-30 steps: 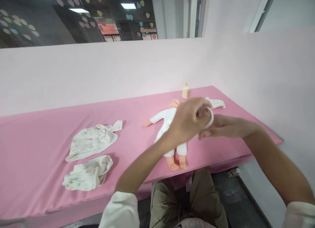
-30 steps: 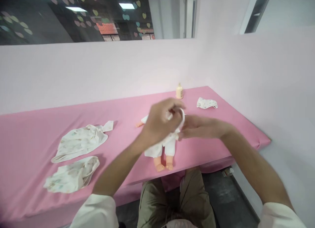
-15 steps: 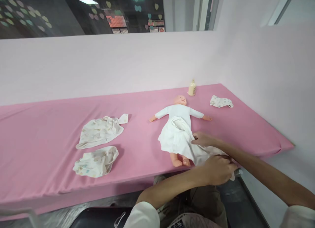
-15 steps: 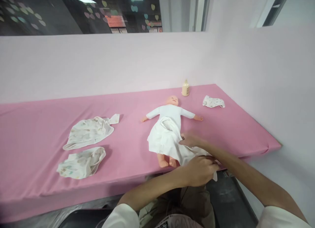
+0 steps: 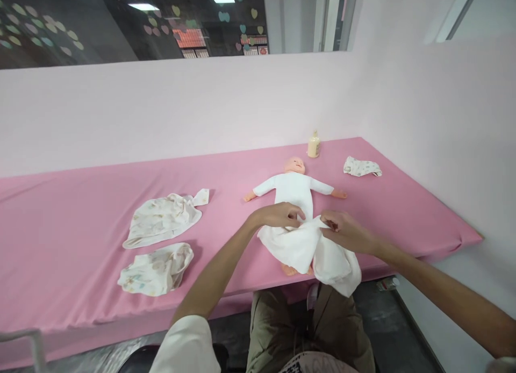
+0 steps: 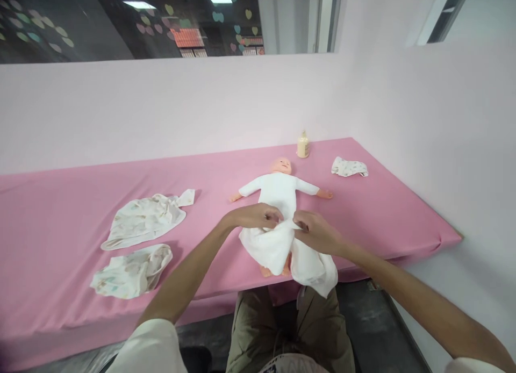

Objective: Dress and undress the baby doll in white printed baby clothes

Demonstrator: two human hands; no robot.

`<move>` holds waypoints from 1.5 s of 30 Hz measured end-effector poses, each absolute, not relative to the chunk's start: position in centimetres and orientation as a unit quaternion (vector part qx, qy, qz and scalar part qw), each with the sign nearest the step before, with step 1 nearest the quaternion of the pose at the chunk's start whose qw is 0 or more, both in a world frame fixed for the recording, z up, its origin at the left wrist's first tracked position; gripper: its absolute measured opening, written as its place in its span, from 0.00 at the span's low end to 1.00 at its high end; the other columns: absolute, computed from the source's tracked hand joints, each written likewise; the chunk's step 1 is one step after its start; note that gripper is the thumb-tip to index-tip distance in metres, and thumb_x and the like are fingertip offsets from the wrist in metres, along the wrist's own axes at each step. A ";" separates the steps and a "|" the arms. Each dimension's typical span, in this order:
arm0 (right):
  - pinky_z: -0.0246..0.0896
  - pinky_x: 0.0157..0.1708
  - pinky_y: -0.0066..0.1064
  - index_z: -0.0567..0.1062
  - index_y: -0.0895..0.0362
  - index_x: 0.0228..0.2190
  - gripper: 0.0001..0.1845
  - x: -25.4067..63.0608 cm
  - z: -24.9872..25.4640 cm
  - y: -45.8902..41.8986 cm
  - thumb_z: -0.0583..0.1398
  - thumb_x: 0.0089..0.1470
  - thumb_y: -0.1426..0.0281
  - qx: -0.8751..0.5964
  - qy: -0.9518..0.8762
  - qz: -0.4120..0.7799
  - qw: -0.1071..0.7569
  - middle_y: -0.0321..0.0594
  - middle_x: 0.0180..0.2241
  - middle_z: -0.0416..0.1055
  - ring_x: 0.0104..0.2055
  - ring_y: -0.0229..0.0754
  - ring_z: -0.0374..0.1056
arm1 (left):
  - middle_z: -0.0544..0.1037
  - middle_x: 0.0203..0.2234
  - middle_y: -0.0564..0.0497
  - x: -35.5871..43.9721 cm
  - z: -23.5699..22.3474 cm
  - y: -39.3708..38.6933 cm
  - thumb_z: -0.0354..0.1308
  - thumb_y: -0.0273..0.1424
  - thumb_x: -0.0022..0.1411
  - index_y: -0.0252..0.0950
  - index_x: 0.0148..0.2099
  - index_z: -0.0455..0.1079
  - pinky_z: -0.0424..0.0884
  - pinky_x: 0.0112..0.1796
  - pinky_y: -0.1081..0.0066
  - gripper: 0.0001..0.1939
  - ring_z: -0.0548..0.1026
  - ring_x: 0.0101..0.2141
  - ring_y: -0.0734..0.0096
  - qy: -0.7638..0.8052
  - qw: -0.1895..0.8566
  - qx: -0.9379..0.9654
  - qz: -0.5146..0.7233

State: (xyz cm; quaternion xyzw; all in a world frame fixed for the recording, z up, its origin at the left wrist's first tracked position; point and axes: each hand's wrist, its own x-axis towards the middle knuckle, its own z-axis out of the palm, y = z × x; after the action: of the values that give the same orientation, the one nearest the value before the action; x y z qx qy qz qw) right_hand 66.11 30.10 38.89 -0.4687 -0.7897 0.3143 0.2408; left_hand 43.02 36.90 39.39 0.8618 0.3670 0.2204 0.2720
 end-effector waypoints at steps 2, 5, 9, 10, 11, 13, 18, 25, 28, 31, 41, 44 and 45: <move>0.41 0.25 0.30 0.54 0.54 0.23 0.17 66.8 38.8 30.5 0.59 0.52 0.64 -0.488 -0.749 0.377 0.244 0.29 0.23 0.49 0.25 0.34 0.46 | 0.76 0.23 0.56 42.7 39.2 36.8 0.55 0.39 0.62 0.36 0.31 0.74 0.66 0.24 0.78 0.14 0.72 0.22 0.77 0.348 0.318 0.872 0.132; 0.47 0.27 0.29 0.66 0.56 0.26 0.17 68.2 39.1 31.1 0.64 0.51 0.57 -0.470 -0.700 0.488 0.226 0.31 0.24 0.58 0.27 0.35 0.53 | 0.75 0.27 0.52 41.3 39.7 36.8 0.49 0.40 0.66 0.35 0.32 0.71 0.67 0.29 0.73 0.17 0.70 0.27 0.72 0.370 0.318 0.866 0.108; 0.57 0.33 0.32 0.76 0.57 0.34 0.19 69.0 40.8 31.4 0.62 0.54 0.53 -0.464 -0.675 0.520 0.241 0.39 0.34 0.71 0.34 0.39 0.64 | 0.75 0.34 0.49 39.7 40.5 36.1 0.46 0.42 0.67 0.37 0.37 0.68 0.70 0.38 0.69 0.16 0.73 0.36 0.68 0.386 0.370 0.819 0.209; 0.59 0.34 0.32 0.76 0.57 0.35 0.18 69.0 41.3 31.4 0.62 0.54 0.54 -0.464 -0.675 0.516 0.251 0.40 0.35 0.71 0.35 0.40 0.65 | 0.74 0.34 0.50 39.6 40.6 35.7 0.45 0.42 0.67 0.38 0.37 0.67 0.70 0.37 0.69 0.16 0.73 0.35 0.68 0.393 0.398 0.797 0.228; 0.60 0.35 0.32 0.76 0.56 0.36 0.17 69.0 41.8 31.3 0.63 0.54 0.55 -0.460 -0.677 0.512 0.259 0.40 0.35 0.72 0.36 0.40 0.66 | 0.73 0.32 0.51 39.6 40.8 35.3 0.45 0.42 0.68 0.38 0.36 0.66 0.69 0.35 0.70 0.16 0.72 0.34 0.69 0.402 0.421 0.775 0.244; 0.62 0.36 0.32 0.74 0.55 0.39 0.15 69.0 42.8 31.2 0.64 0.53 0.59 -0.442 -0.692 0.508 0.260 0.39 0.36 0.72 0.37 0.40 0.67 | 0.70 0.27 0.52 39.6 41.5 34.6 0.46 0.43 0.68 0.38 0.34 0.64 0.67 0.30 0.72 0.16 0.71 0.29 0.70 0.412 0.442 0.749 0.272; 0.57 0.27 0.30 0.75 0.54 0.36 0.12 70.2 44.8 30.7 0.61 0.55 0.59 -0.456 -0.776 0.413 0.139 0.38 0.31 0.70 0.31 0.40 0.64 | 0.69 0.22 0.54 37.6 45.5 33.2 0.53 0.46 0.64 0.36 0.30 0.66 0.61 0.21 0.77 0.18 0.66 0.22 0.76 0.434 0.357 0.766 0.313; 0.46 0.22 0.30 0.67 0.54 0.25 0.22 70.4 45.4 29.7 0.57 0.57 0.49 -0.548 -0.780 0.280 0.112 0.36 0.24 0.63 0.24 0.38 0.55 | 0.78 0.36 0.48 33.9 47.3 30.0 0.54 0.38 0.65 0.39 0.39 0.74 0.68 0.32 0.73 0.11 0.74 0.34 0.67 0.438 0.123 0.863 0.221; 0.45 0.22 0.30 0.61 0.54 0.23 0.24 69.5 44.8 28.8 0.57 0.57 0.48 -0.561 -0.785 0.224 0.135 0.36 0.24 0.61 0.24 0.38 0.54 | 0.76 0.31 0.49 33.2 46.1 28.3 0.53 0.32 0.64 0.38 0.35 0.71 0.65 0.28 0.73 0.07 0.71 0.29 0.69 0.464 0.072 0.849 0.243; 0.43 0.22 0.31 0.55 0.54 0.20 0.28 69.0 44.3 27.4 0.58 0.56 0.47 -0.552 -0.798 0.167 0.176 0.35 0.22 0.57 0.23 0.37 0.49 | 0.71 0.20 0.55 32.0 45.8 26.7 0.53 0.31 0.61 0.39 0.31 0.68 0.56 0.20 0.75 0.06 0.64 0.20 0.75 0.498 0.121 0.821 0.250; 0.34 0.17 0.29 0.53 0.54 0.17 0.33 66.8 49.1 28.0 0.64 0.48 0.46 -0.513 -0.767 0.294 0.251 0.30 0.17 0.46 0.18 0.32 0.42 | 0.70 0.15 0.56 27.0 50.4 24.2 0.66 0.55 0.45 0.42 0.23 0.72 0.54 0.18 0.75 0.22 0.63 0.17 0.76 0.572 0.174 0.734 0.322; 0.34 0.17 0.28 0.54 0.54 0.19 0.30 63.6 49.6 32.6 0.64 0.50 0.49 -0.518 -0.737 0.338 0.273 0.28 0.17 0.46 0.17 0.30 0.41 | 0.74 0.21 0.55 25.7 50.6 28.1 0.63 0.52 0.48 0.41 0.29 0.74 0.58 0.21 0.75 0.19 0.68 0.22 0.72 0.694 0.117 0.665 0.249; 0.34 0.17 0.28 0.53 0.54 0.19 0.30 62.4 49.1 34.5 0.65 0.50 0.51 -0.513 -0.732 0.352 0.279 0.28 0.17 0.45 0.18 0.30 0.41 | 0.75 0.23 0.55 25.3 50.1 30.0 0.61 0.51 0.51 0.41 0.32 0.74 0.59 0.22 0.75 0.19 0.69 0.24 0.71 0.715 0.106 0.652 0.231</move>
State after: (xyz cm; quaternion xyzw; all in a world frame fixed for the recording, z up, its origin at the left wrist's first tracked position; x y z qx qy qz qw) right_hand 62.42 34.46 49.09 -0.5130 -0.7318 0.3517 0.2787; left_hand 25.25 29.96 50.07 0.6518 0.7145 0.2307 0.1065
